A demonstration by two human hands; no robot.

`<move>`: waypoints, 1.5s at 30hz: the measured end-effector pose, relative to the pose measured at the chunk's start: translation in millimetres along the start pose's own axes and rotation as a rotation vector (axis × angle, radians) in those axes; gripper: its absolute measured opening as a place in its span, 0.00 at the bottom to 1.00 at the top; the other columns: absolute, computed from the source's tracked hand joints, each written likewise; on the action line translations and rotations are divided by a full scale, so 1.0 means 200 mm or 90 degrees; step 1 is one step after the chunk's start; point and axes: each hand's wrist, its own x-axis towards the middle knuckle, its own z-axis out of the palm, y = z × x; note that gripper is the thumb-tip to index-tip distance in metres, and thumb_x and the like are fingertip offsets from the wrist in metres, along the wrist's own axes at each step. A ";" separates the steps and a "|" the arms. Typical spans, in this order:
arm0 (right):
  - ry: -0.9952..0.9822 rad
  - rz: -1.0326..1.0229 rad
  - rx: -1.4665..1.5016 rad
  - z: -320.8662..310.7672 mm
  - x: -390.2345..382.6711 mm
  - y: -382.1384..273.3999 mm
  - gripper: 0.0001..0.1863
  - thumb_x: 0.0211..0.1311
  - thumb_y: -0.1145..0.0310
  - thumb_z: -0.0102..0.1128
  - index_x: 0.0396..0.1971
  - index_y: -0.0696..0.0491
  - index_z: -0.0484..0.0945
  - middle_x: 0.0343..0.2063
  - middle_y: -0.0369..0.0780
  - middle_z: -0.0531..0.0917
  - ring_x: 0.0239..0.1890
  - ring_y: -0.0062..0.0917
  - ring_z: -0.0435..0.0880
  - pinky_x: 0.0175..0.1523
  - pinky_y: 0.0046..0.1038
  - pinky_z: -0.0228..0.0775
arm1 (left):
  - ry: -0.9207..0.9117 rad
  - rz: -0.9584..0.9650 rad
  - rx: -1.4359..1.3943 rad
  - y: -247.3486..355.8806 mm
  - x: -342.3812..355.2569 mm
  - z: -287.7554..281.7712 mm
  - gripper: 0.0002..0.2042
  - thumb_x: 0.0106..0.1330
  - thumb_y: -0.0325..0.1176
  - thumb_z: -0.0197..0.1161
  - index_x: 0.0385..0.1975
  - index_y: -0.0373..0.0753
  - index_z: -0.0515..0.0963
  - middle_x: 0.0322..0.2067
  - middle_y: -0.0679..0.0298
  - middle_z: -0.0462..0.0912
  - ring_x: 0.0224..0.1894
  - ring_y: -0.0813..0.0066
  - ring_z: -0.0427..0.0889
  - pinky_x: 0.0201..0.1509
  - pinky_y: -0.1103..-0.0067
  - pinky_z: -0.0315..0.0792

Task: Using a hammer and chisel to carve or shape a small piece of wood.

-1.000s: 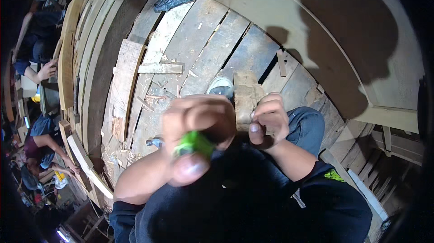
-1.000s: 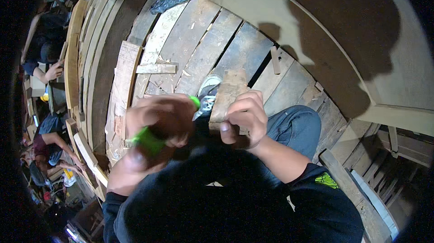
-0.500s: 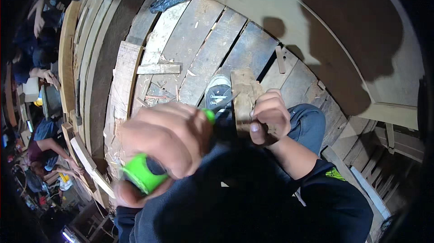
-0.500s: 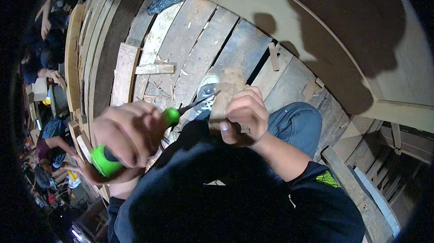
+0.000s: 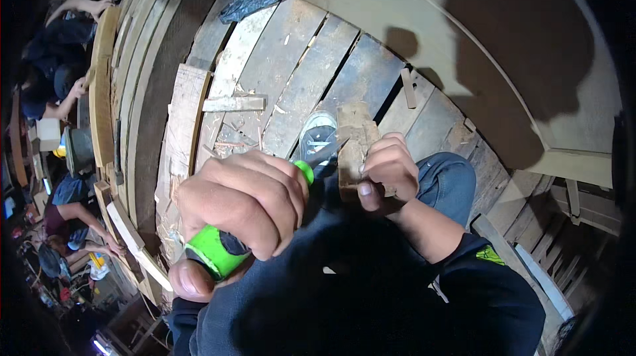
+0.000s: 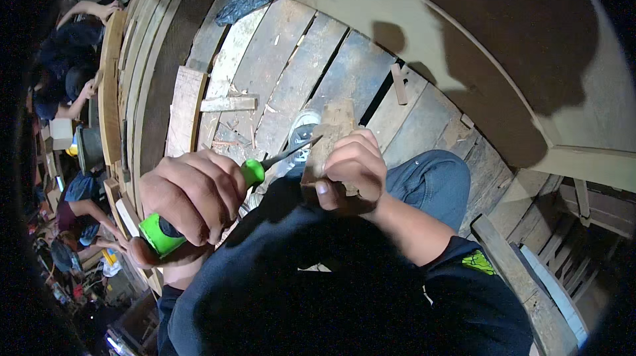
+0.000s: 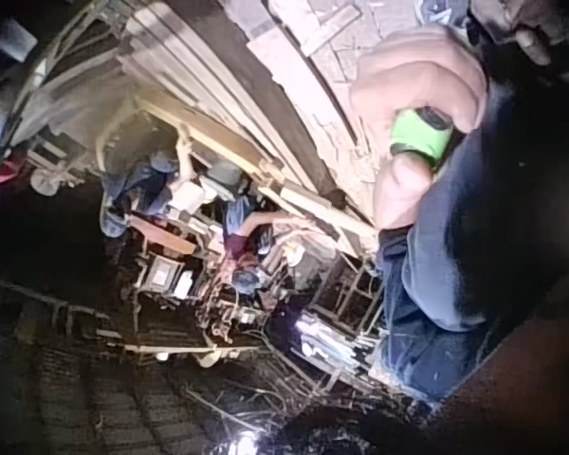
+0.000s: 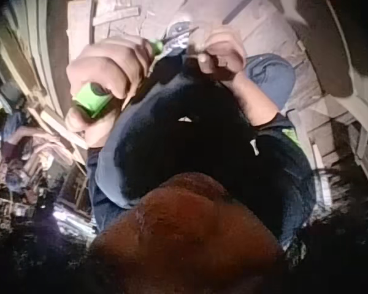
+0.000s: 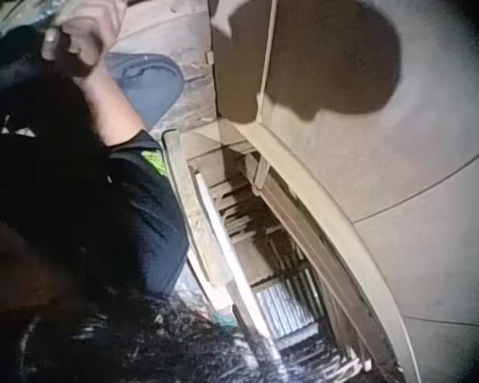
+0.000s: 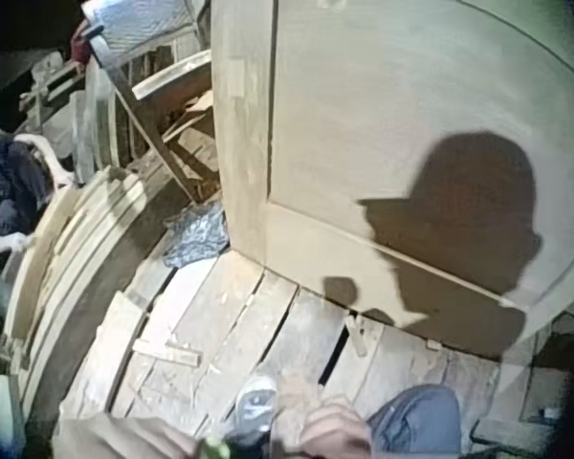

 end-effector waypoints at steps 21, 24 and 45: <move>-0.037 -0.076 0.023 0.03 0.02 -0.01 0.09 0.52 0.67 0.63 0.26 0.53 0.73 0.26 0.38 0.77 0.24 0.29 0.75 0.32 0.35 0.61 | -0.095 0.097 -0.103 0.30 -0.03 -0.20 0.21 0.69 0.50 0.53 0.16 0.43 0.72 0.14 0.68 0.78 0.13 0.75 0.77 0.18 0.80 0.70; -0.043 -0.066 0.018 0.01 -0.01 -0.01 0.10 0.47 0.66 0.66 0.26 0.51 0.74 0.27 0.36 0.78 0.26 0.30 0.76 0.34 0.35 0.63 | -0.167 0.112 -0.076 0.21 -0.04 -0.13 0.23 0.66 0.51 0.55 0.15 0.39 0.74 0.12 0.65 0.75 0.12 0.71 0.74 0.18 0.77 0.69; -0.033 -0.008 -0.006 -0.02 0.02 0.00 0.09 0.49 0.66 0.65 0.24 0.53 0.74 0.26 0.37 0.77 0.28 0.32 0.76 0.36 0.34 0.64 | 0.007 -0.136 0.080 -0.05 -0.10 0.00 0.33 0.61 0.66 0.51 0.12 0.38 0.70 0.13 0.64 0.71 0.16 0.69 0.71 0.24 0.76 0.66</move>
